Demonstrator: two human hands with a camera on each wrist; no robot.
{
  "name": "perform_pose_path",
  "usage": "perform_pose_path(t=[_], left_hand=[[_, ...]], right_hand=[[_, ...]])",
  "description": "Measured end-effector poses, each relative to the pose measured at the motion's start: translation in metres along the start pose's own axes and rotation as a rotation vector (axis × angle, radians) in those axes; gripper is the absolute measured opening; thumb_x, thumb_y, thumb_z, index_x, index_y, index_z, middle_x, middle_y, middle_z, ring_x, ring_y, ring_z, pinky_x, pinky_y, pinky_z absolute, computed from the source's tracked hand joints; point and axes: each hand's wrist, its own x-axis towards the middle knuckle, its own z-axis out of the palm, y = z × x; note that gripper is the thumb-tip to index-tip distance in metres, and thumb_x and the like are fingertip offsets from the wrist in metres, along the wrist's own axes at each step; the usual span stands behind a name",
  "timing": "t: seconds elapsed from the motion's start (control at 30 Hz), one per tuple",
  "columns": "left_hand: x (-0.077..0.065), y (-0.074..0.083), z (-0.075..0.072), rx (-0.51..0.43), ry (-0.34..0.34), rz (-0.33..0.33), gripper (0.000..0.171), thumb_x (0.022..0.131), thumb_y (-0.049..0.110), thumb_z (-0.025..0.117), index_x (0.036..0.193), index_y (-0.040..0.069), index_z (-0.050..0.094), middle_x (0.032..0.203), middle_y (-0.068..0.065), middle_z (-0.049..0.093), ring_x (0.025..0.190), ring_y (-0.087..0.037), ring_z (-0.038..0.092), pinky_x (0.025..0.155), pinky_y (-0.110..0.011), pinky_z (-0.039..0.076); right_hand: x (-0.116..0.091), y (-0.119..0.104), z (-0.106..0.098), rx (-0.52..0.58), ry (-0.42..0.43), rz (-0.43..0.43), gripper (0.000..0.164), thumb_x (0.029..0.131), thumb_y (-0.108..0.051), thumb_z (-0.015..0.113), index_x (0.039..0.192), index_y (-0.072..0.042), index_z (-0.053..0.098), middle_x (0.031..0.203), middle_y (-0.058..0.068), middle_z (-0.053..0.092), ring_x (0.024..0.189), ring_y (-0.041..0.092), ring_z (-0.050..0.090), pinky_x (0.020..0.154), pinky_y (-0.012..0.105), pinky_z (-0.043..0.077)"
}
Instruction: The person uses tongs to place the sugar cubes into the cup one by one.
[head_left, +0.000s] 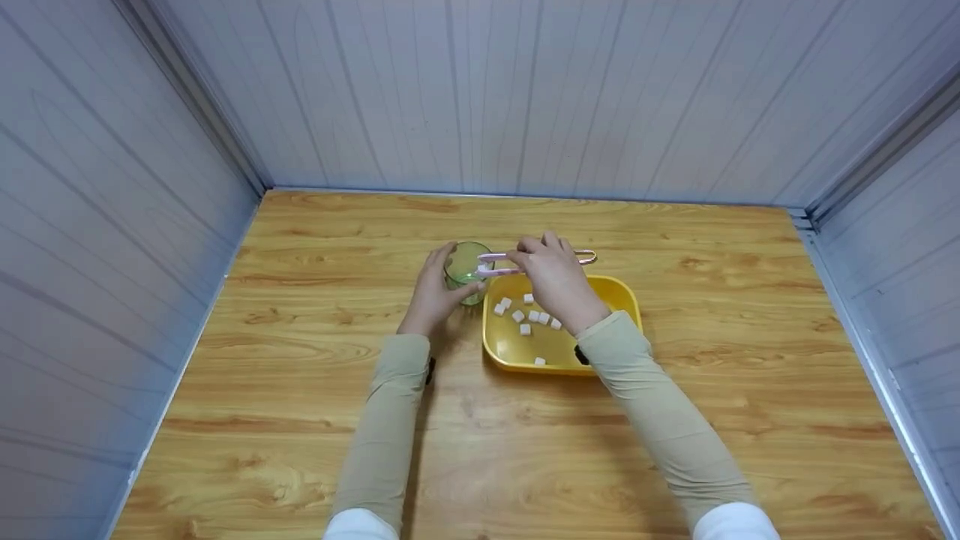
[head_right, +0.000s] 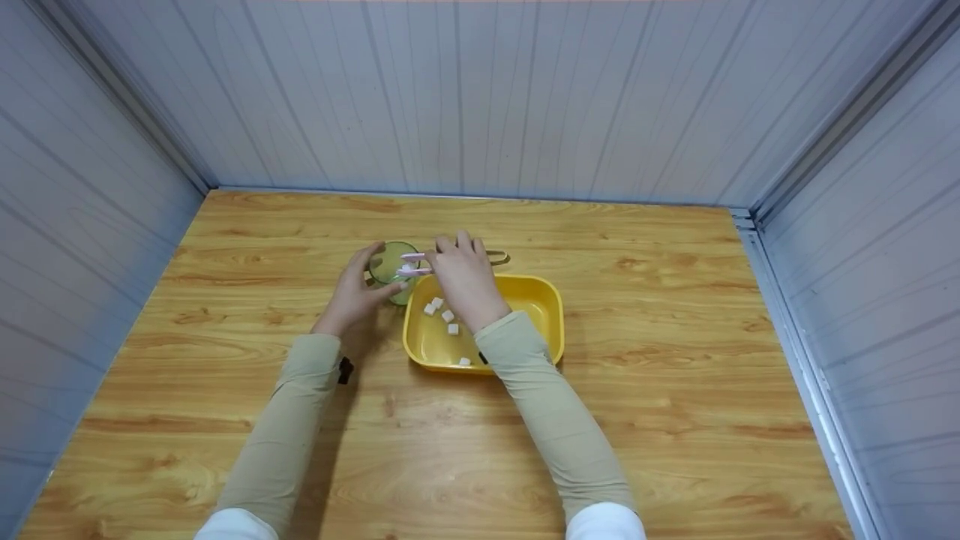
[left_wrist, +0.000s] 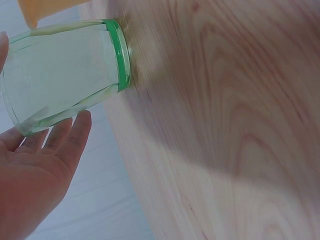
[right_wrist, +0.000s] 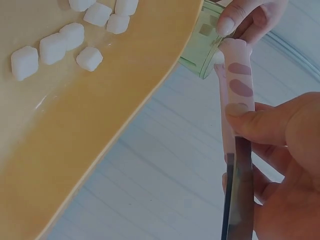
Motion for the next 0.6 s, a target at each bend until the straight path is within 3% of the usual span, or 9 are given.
perform_pose_path(t=[0.6], left_hand=[[-0.0004, 0.0004, -0.0003, -0.003, 0.0, -0.013, 0.086, 0.08, 0.034, 0.078, 0.149, 0.011, 0.031, 0.147, -0.006, 0.035, 0.132, -0.026, 0.037, 0.107, -0.037, 0.036]], right_hand=[[-0.0004, 0.002, 0.0028, 0.012, 0.012, 0.012, 0.036, 0.091, -0.003, 0.063, 0.124, -0.018, 0.066, 0.12, 0.004, 0.057, 0.096, 0.025, 0.043, 0.089, 0.042, 0.039]])
